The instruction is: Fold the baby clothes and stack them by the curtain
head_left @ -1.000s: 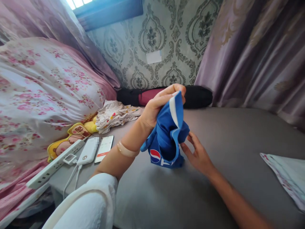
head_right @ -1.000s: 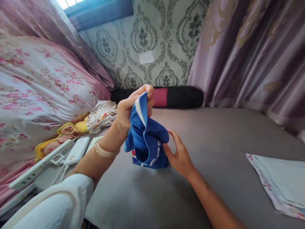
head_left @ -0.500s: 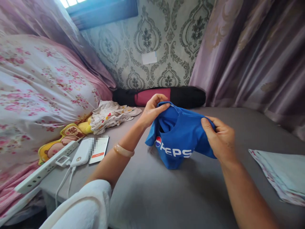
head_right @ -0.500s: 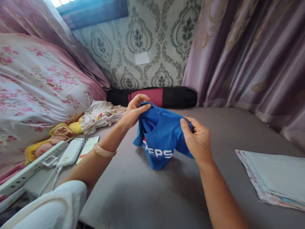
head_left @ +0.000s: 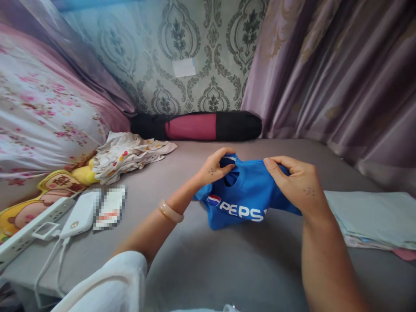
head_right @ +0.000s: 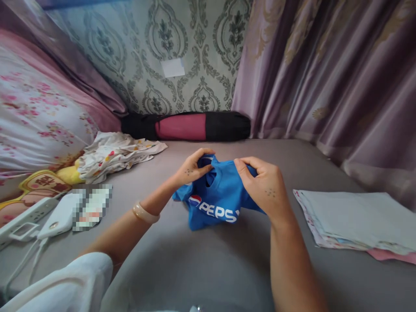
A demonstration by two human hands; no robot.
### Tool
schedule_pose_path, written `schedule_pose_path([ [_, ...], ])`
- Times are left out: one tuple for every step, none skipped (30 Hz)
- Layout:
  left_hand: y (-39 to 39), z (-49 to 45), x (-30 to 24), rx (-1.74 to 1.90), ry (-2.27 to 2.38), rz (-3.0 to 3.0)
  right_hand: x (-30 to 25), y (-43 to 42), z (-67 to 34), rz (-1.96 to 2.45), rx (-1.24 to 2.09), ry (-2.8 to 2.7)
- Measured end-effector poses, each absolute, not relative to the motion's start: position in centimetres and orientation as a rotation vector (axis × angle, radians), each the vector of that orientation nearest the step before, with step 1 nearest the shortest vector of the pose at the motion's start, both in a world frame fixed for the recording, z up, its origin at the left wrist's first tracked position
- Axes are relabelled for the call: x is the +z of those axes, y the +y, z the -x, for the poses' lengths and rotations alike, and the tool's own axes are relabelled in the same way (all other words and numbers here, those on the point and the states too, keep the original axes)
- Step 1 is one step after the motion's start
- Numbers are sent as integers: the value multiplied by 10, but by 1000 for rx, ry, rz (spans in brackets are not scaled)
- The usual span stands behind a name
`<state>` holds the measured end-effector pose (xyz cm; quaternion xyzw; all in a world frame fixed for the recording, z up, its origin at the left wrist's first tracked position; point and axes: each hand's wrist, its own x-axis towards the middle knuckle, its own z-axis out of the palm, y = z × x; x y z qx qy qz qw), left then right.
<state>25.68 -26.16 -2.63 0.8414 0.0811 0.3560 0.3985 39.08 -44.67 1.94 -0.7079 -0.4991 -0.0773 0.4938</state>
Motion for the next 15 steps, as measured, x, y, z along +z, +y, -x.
schedule_pose_path([
  [-264, -260, -25, 900, 148, -2151, 20, -447, -391, 1722, -190, -1216],
  [-266, -263, -23, 901, 92, -2171, 21, -448, -391, 1725, -191, -1223],
  [-268, -267, -21, 904, 42, -2188, 21, -449, -393, 1729, -189, -1232],
  [-270, -270, -19, 911, 4, -2199, 22, -450, -394, 1737, -183, -1239],
  [-272, -273, -17, 928, -19, -2203, 22, -451, -397, 1752, -174, -1240],
  [-273, -275, -15, 954, -28, -2197, 22, -453, -401, 1774, -161, -1241],
  [-274, -276, -13, 983, -28, -2183, 22, -455, -406, 1803, -143, -1245],
  [-275, -277, -11, 1003, -24, -2162, 21, -458, -411, 1836, -115, -1258],
  [-276, -277, -9, 1006, -25, -2142, 20, -460, -417, 1869, -77, -1283],
  [-276, -276, -8, 989, -32, -2128, 19, -462, -422, 1898, -28, -1319],
  [-277, -275, -6, 952, -44, -2121, 17, -464, -428, 1921, 29, -1361],
  [-278, -274, -6, 901, -53, -2122, 16, -466, -432, 1941, 90, -1402],
  [-279, -273, -6, 849, -56, -2120, 14, -467, -436, 1957, 144, -1435],
  [-280, -273, -7, 803, -53, -2110, 13, -467, -438, 1968, 187, -1460],
  [-281, -273, -9, 766, -47, -2088, 11, -467, -439, 1974, 218, -1478],
])
